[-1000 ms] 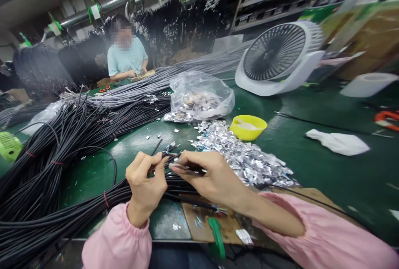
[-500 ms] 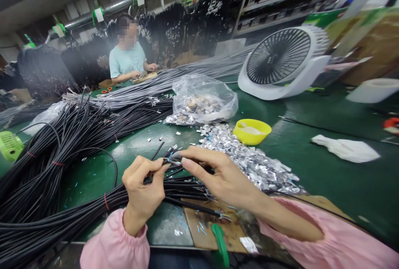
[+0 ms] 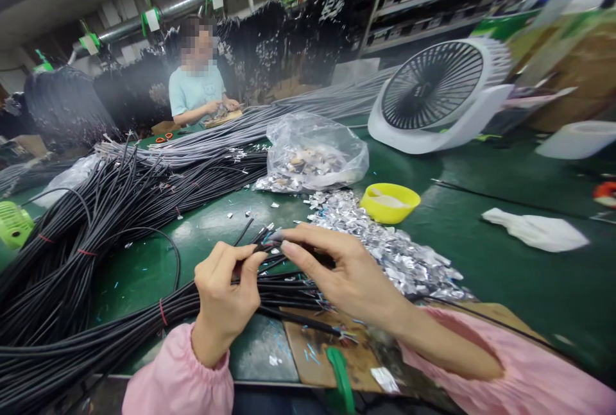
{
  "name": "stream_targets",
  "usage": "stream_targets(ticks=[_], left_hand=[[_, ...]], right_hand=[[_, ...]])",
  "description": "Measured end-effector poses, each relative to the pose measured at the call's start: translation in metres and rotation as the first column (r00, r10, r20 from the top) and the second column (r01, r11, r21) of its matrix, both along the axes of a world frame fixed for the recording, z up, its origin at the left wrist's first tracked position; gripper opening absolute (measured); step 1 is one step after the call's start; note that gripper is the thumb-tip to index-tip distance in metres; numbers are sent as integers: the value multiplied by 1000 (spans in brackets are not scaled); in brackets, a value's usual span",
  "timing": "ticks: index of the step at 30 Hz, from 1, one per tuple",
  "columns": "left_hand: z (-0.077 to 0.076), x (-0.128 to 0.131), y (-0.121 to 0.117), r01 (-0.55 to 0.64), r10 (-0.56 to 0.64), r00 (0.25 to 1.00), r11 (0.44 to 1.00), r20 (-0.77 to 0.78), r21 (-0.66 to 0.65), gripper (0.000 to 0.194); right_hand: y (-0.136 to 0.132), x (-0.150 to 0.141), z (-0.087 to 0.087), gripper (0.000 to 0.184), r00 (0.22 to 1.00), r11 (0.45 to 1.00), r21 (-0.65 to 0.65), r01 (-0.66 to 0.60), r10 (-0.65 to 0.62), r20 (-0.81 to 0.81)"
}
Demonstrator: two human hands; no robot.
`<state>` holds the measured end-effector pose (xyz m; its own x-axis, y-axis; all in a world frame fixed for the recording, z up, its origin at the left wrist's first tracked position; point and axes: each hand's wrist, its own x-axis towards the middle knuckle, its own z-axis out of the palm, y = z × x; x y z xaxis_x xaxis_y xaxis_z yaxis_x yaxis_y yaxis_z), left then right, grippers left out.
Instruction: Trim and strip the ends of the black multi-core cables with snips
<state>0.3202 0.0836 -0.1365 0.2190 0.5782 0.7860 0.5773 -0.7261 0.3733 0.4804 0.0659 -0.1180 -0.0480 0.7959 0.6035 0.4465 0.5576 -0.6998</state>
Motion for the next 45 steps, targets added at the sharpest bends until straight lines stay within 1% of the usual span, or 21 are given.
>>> stream_targets(ticks=[4,6,9,12,14,15,16,19,22,24,27,28,29,31,32,34,35,38,39,42,45], left_hand=[[5,1,-1,37,-21,998,970,66,-240,23],[8,1,-1,116,-53,985,910,165,-398,31],[16,2,2,314,-98,929,716,356,-624,43],[22,1,5,490,-136,860,488,492,-722,53],[24,1,6,541,-151,833,422,532,-727,55],[23,2,5,540,-148,833,432,533,-723,54],[22,2,5,517,-140,844,472,518,-714,51],[16,4,2,373,-121,910,654,396,-658,36],[11,5,1,264,-130,956,775,264,-574,23],[8,5,4,221,-140,970,840,196,-495,20],[7,5,9,186,-149,981,913,126,-363,21],[6,5,10,182,-151,982,920,115,-348,22],[6,6,10,184,-155,982,917,108,-353,26],[7,7,10,202,-175,979,890,101,-408,34],[8,7,10,218,-193,976,871,101,-440,38],[9,7,9,244,-219,970,844,109,-478,42],[9,7,9,249,-222,968,839,114,-484,43],[9,6,8,224,-182,974,849,133,-479,43],[9,5,8,213,-166,976,850,140,-481,41],[8,5,9,191,-123,978,852,169,-488,33],[8,5,9,177,-91,976,861,198,-476,26]], right_hand=[[0,0,-4,20,995,995,65,70,-74,63],[-1,-1,-5,20,994,995,74,74,-80,80],[-2,-2,-5,18,994,996,67,56,-62,85],[-2,-2,-3,18,998,999,40,12,-14,57],[-1,-1,-1,19,1000,1000,-9,9,-9,11],[0,-1,0,21,1000,999,-43,12,-13,-20],[1,-1,0,23,999,997,-77,13,-17,-50],[4,-3,3,33,994,989,-149,-10,-6,-109],[10,-4,3,43,980,972,-220,-88,44,-194],[14,-4,2,49,940,910,-339,-239,129,-317],[18,-5,-2,50,851,745,-460,-483,277,-446],[19,-6,-3,47,854,751,-443,-490,312,-416],[19,-7,-4,41,888,809,-394,-436,316,-333],[20,-9,-4,24,981,964,-185,-190,182,-63],[21,-9,-4,16,996,997,-50,-58,62,71],[23,-8,-4,8,959,976,162,144,-178,220],[24,-5,-4,9,935,947,223,230,-279,220],[27,4,-4,16,882,869,205,451,-469,48],[28,7,-3,22,893,885,146,441,-449,21],[25,10,-2,42,967,968,-1,252,-252,30],[18,7,-1,33,987,986,-20,163,-163,-12]])
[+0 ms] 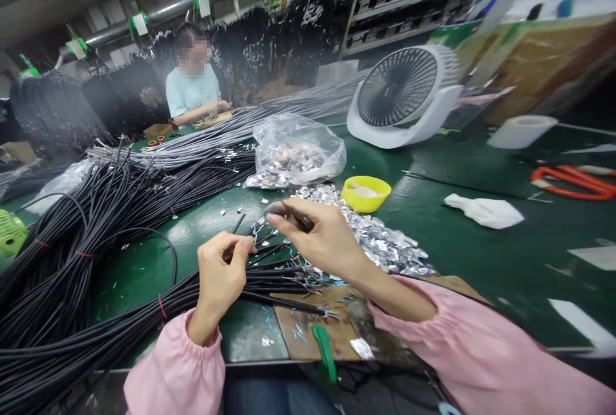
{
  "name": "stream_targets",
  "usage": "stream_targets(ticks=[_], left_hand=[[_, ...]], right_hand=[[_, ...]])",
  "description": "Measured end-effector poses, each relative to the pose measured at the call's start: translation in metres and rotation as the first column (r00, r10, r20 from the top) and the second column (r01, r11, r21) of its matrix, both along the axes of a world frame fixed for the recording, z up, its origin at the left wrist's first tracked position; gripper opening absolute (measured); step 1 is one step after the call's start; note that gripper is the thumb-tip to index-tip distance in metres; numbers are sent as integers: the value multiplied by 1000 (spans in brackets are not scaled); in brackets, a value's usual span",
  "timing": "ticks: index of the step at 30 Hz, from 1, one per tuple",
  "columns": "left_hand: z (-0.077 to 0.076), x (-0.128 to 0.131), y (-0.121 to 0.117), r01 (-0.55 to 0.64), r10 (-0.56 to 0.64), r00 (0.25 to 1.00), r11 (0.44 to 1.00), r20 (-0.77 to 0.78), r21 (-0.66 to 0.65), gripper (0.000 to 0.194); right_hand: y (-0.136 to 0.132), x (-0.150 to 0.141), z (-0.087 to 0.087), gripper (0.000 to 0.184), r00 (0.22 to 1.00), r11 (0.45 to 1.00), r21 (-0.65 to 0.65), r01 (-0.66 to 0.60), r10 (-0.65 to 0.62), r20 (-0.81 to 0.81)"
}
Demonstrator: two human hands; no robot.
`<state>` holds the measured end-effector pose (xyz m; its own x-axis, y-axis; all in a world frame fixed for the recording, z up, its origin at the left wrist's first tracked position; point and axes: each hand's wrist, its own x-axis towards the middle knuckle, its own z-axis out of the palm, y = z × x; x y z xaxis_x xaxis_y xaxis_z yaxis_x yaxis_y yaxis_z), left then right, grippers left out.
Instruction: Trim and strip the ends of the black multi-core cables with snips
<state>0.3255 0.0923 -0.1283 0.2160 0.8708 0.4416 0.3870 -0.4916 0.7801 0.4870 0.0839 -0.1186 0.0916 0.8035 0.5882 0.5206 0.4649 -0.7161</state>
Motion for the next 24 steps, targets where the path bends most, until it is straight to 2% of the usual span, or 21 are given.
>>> stream_targets(ticks=[2,6,21,24], left_hand=[[1,0,-1,-12,11,1000,1000,16,14,22],[1,1,-3,-22,21,1000,999,19,45,19],[0,1,-3,8,-7,1000,999,-26,48,20],[0,1,-3,12,-10,999,999,-31,51,19]], right_hand=[[-5,-2,2,24,999,999,6,-44,44,-11],[-11,-3,5,25,994,995,1,-102,102,27],[-11,-4,6,17,993,993,-21,-119,119,-23],[-11,-4,7,18,988,987,-37,-157,157,-13]])
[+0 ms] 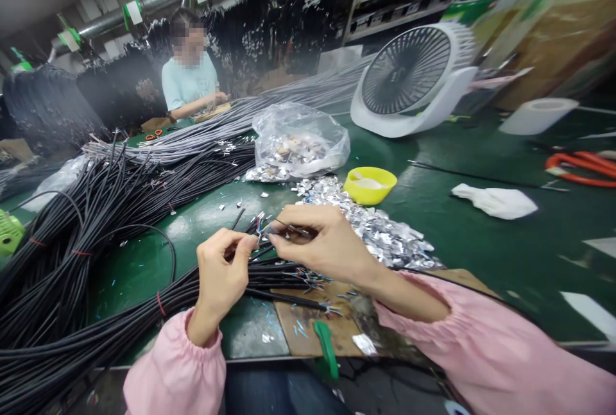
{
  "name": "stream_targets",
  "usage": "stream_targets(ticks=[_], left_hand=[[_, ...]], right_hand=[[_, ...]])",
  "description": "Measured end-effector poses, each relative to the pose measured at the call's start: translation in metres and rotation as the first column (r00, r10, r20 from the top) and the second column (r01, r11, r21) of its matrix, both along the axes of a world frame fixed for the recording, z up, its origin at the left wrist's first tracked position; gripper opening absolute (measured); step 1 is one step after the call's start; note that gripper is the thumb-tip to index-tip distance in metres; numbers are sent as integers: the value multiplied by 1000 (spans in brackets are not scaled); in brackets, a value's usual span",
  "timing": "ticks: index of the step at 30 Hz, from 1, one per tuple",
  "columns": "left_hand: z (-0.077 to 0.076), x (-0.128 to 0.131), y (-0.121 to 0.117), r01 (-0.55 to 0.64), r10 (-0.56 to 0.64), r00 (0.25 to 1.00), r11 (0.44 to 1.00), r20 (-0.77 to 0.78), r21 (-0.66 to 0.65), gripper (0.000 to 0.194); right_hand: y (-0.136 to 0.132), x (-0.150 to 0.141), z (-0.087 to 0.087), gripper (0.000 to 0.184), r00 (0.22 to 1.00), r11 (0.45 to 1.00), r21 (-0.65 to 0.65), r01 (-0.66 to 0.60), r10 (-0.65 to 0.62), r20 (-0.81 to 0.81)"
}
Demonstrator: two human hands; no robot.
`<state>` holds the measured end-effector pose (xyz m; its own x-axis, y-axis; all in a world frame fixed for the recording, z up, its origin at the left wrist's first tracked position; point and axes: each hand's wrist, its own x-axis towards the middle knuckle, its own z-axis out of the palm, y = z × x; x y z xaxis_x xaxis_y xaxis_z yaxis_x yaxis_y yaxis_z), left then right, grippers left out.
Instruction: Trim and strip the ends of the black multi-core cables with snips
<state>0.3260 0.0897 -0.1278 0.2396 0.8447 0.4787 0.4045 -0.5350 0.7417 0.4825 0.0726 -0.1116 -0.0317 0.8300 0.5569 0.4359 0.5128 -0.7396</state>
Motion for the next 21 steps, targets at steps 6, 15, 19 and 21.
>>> stream_targets(ticks=[6,15,19,21], left_hand=[[0,0,0,7,-7,1000,1000,-8,12,17],[1,-1,-2,-7,7,1000,1000,-22,-13,16],[1,-2,-2,-6,6,1000,1000,-7,-16,17],[1,-2,-1,-1,1,1000,1000,-2,-8,17]], right_hand=[[3,4,0,27,982,984,-178,-16,-18,-190],[6,5,2,47,943,894,-386,-227,103,-316],[6,5,0,46,921,869,-409,-277,119,-372],[7,5,0,47,912,866,-405,-292,124,-391]])
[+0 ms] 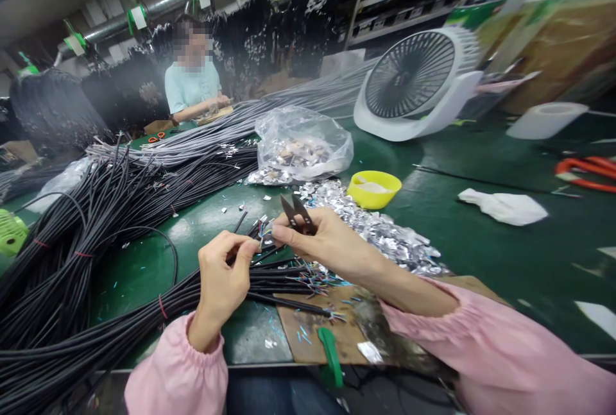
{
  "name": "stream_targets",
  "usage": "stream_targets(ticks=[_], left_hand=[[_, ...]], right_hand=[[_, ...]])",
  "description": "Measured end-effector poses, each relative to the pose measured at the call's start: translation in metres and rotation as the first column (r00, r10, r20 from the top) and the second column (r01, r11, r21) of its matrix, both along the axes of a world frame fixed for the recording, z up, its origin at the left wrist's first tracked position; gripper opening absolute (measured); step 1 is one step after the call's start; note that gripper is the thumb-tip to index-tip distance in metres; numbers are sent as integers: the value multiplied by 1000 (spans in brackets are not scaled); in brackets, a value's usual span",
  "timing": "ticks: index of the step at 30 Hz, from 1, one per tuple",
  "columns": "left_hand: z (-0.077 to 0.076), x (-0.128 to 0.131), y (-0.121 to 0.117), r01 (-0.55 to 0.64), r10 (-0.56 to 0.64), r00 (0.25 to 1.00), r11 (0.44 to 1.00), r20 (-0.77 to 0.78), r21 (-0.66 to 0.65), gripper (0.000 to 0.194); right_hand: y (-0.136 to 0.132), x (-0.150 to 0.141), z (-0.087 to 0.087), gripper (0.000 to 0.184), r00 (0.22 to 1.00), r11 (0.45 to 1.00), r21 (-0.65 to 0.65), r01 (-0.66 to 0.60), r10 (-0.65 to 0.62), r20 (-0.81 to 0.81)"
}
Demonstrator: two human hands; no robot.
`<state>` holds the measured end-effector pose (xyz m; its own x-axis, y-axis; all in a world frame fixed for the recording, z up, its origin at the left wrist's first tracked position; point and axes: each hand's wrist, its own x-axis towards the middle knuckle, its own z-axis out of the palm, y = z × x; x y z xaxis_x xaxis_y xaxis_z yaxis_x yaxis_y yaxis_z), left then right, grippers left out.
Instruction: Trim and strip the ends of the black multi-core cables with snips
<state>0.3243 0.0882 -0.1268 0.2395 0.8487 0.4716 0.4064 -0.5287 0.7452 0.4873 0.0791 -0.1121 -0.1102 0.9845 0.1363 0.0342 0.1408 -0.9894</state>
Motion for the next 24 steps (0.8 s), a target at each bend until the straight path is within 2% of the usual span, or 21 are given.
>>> stream_targets(ticks=[4,8,12,15,17,21,22,23,24], left_hand=[[-1,0,1,12,-12,1000,1000,5,17,18],[-2,0,2,21,-22,1000,999,11,31,18],[-3,0,3,30,-30,999,999,10,37,18],[-5,1,3,35,-35,999,999,11,38,16],[-6,2,2,21,-21,1000,998,11,62,14],[-9,6,-1,-41,45,999,981,-21,189,13],[-10,6,-1,-55,62,998,975,-29,217,13],[-10,7,-2,-67,76,997,969,-33,237,13],[-10,7,-2,-76,86,996,965,-29,250,13]], right_hand=[[1,1,0,47,999,999,-8,-41,41,-29],[1,2,-1,35,998,998,-33,-49,48,-32],[0,2,-3,24,999,999,-1,38,-38,-27],[-2,0,-5,19,989,983,120,139,-143,27],[-4,-1,-6,14,962,936,281,213,-251,107],[-10,-4,-7,13,850,725,641,251,-482,213],[-11,-4,-7,13,833,696,678,235,-504,229],[-12,-5,-7,13,829,695,686,216,-502,246],[-12,-6,-7,13,838,718,667,197,-477,266]])
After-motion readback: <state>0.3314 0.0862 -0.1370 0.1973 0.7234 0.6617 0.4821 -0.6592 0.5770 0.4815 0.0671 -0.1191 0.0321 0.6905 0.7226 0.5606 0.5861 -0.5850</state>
